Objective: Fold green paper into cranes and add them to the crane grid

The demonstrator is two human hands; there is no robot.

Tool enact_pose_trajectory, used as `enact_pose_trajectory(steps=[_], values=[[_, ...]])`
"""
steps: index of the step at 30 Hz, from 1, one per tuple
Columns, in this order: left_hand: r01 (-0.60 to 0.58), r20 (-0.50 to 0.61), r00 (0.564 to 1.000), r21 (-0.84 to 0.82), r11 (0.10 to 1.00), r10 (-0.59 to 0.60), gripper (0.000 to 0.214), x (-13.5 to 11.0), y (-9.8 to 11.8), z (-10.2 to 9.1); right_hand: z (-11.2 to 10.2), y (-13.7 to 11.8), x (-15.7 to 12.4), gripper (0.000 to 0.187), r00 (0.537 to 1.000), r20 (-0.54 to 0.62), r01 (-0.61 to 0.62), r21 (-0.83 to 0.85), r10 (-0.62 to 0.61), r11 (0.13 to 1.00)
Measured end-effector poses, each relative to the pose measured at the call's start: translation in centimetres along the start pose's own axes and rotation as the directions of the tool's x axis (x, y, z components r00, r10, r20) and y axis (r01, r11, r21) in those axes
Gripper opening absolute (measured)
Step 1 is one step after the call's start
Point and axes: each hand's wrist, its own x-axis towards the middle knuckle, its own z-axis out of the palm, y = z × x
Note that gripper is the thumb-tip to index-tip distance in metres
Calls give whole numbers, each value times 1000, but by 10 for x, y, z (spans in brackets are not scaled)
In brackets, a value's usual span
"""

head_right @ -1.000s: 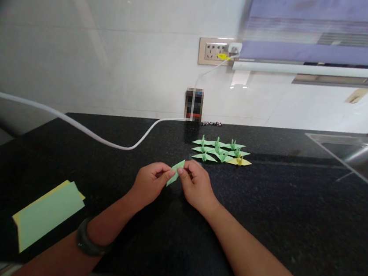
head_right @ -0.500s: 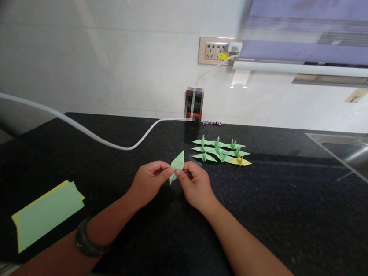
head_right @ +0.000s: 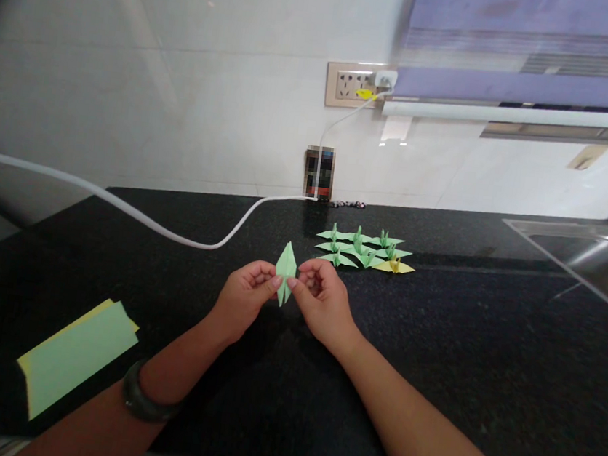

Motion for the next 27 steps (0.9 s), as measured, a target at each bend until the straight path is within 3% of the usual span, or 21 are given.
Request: enact_pose_trajectory(steps=[8, 27], values=[[28, -10, 1000, -80, 996, -28, 17, 0, 2, 2, -1, 3, 0, 12, 999, -21, -26, -79, 24, 997], [-73, -15, 997, 136, 988, 76, 16, 3, -4, -2, -3, 4, 2, 13, 999, -34, -8, -94, 5, 996]])
